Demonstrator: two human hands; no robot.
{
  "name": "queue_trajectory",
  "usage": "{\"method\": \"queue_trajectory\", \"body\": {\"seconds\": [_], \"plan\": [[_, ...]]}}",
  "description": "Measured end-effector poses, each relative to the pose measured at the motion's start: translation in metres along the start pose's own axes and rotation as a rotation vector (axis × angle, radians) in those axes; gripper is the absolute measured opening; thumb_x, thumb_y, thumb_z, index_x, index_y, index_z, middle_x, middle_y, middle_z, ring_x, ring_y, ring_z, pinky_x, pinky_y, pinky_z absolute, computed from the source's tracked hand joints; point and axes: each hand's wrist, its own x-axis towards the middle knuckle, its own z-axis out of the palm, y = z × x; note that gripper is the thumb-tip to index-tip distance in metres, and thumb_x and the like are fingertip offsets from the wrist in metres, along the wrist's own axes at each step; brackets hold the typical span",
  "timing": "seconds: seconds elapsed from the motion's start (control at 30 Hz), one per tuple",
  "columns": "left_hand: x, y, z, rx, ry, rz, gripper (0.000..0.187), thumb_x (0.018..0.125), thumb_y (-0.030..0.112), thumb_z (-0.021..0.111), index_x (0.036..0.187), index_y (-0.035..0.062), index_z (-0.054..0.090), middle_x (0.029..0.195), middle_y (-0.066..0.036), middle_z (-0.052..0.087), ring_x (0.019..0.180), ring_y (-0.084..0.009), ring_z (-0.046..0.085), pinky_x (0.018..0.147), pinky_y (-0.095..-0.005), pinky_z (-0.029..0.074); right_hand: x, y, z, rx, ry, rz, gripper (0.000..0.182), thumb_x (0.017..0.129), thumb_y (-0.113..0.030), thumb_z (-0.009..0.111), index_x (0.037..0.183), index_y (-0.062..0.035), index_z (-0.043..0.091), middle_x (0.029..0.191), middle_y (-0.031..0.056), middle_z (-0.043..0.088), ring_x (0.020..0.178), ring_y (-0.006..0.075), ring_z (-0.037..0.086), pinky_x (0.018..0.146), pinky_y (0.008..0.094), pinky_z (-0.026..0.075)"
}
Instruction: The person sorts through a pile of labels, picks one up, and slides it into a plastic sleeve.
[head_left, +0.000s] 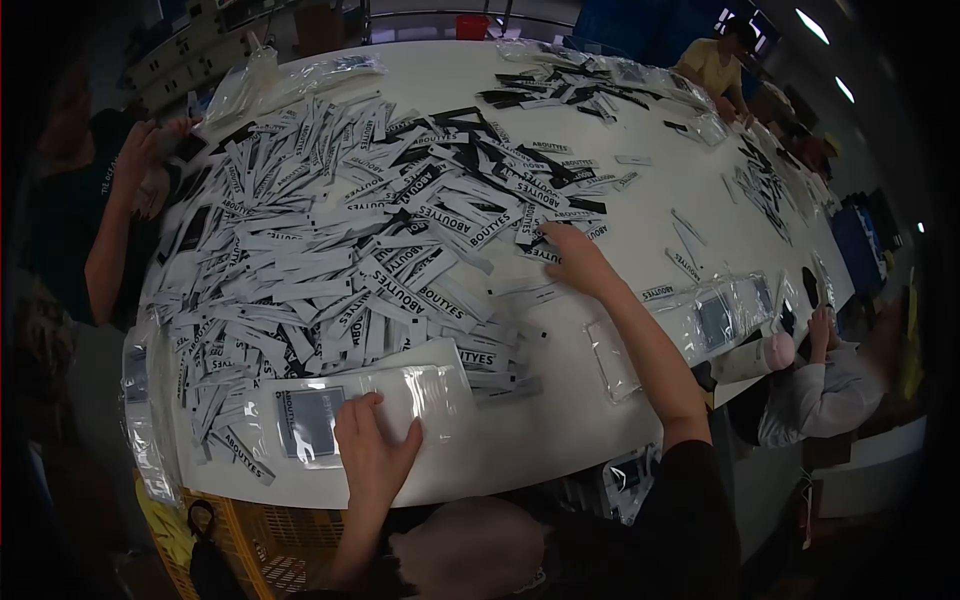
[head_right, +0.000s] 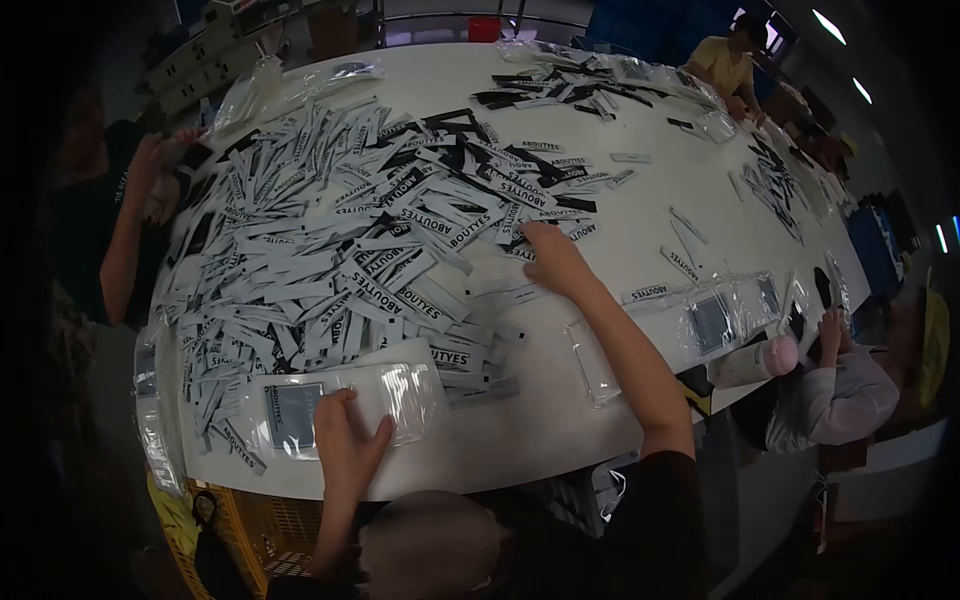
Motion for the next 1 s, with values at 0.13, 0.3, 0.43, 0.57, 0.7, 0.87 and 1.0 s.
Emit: {"method": "queue_trajectory", "body": {"seconds": [0.13, 0.3, 0.43, 0.57, 0.7, 0.87, 1.0], "plan": [[-0.001, -0.005, -0.013, -0.077, -0.049, -0.084, 0.038, 0.065, 0.017, 0.073, 0.092, 0.0011, 0.052, 0.088, -0.014, 0.051, 0.077, -0.0303, 0.052, 0.066, -0.0369, 0.043, 0.033, 0.021, 0.033, -0.359, -0.009, -0.089, 0.038, 0.063, -0.004, 0.061, 0.101, -0.0005, 0.058, 0.096, 0.0167, 0.056, 0.096, 0.0321, 0.052, 0.082, 0.0386, 0.045], [0.003, -0.010, -0.019, -0.197, -0.092, -0.104, 0.034, 0.065, 0.016, 0.076, 0.085, 0.0007, 0.053, 0.089, -0.012, 0.052, 0.067, -0.0251, 0.055, 0.057, -0.0342, 0.046, 0.033, 0.020, 0.039, -0.432, 0.098, -0.266, 0.023, 0.067, -0.009, 0.061, 0.089, -0.0023, 0.058, 0.087, 0.0107, 0.056, 0.087, 0.0257, 0.052, 0.080, 0.0384, 0.039], [-0.001, -0.009, -0.010, -0.104, 0.072, -0.084, 0.046, 0.065, 0.017, 0.077, 0.099, -0.0041, 0.055, 0.104, -0.016, 0.051, 0.084, -0.0291, 0.056, 0.071, -0.0364, 0.048, 0.027, 0.005, 0.030, -0.273, 0.239, -0.341, 0.022, 0.075, -0.009, 0.060, 0.097, -0.0050, 0.058, 0.088, 0.0098, 0.058, 0.091, 0.0250, 0.053, 0.083, 0.0362, 0.035], [-0.007, -0.016, -0.009, -0.071, 0.038, -0.073, 0.045, 0.068, 0.014, 0.073, 0.103, -0.0068, 0.054, 0.109, -0.018, 0.051, 0.087, -0.0309, 0.057, 0.073, -0.0363, 0.048, 0.006, -0.062, 0.007, 0.570, 0.551, -0.079, 0.011, 0.089, -0.010, 0.051, 0.096, -0.0029, 0.055, 0.088, 0.0075, 0.061, 0.078, 0.0133, 0.057, 0.072, 0.0269, 0.043], [-0.001, -0.014, -0.010, -0.127, 0.024, -0.205, 0.040, 0.069, 0.018, 0.072, 0.096, -0.0066, 0.057, 0.103, -0.017, 0.054, 0.077, -0.0299, 0.059, 0.067, -0.0357, 0.049, -0.043, -0.098, -0.014, 1.033, 0.660, -0.063, 0.008, 0.091, -0.009, 0.048, 0.088, -0.0025, 0.047, 0.073, 0.0048, 0.055, 0.060, 0.0099, 0.049, 0.055, 0.0213, 0.040], [0.021, -0.003, -0.013, 0.132, -0.032, -0.307, 0.038, 0.068, 0.030, 0.073, 0.069, -0.0037, 0.054, 0.078, -0.015, 0.051, 0.061, -0.0298, 0.055, 0.053, -0.0383, 0.045, -0.128, -0.082, 0.032, 0.987, 0.656, 0.167, 0.007, 0.088, -0.003, 0.050, 0.086, -0.0022, 0.044, 0.064, 0.0048, 0.050, 0.052, 0.0101, 0.044, 0.051, 0.0245, 0.039], [0.019, -0.008, -0.014, 0.153, -0.059, -0.131, 0.037, 0.073, 0.028, 0.070, 0.066, -0.0028, 0.052, 0.072, -0.014, 0.050, 0.054, -0.0298, 0.052, 0.051, -0.0376, 0.043, -0.159, -0.104, 0.038, 1.134, 0.711, 0.251, 0.008, 0.090, -0.006, 0.048, 0.084, -0.0030, 0.045, 0.061, 0.0028, 0.045, 0.058, 0.0106, 0.044, 0.058, 0.0240, 0.039]]}}
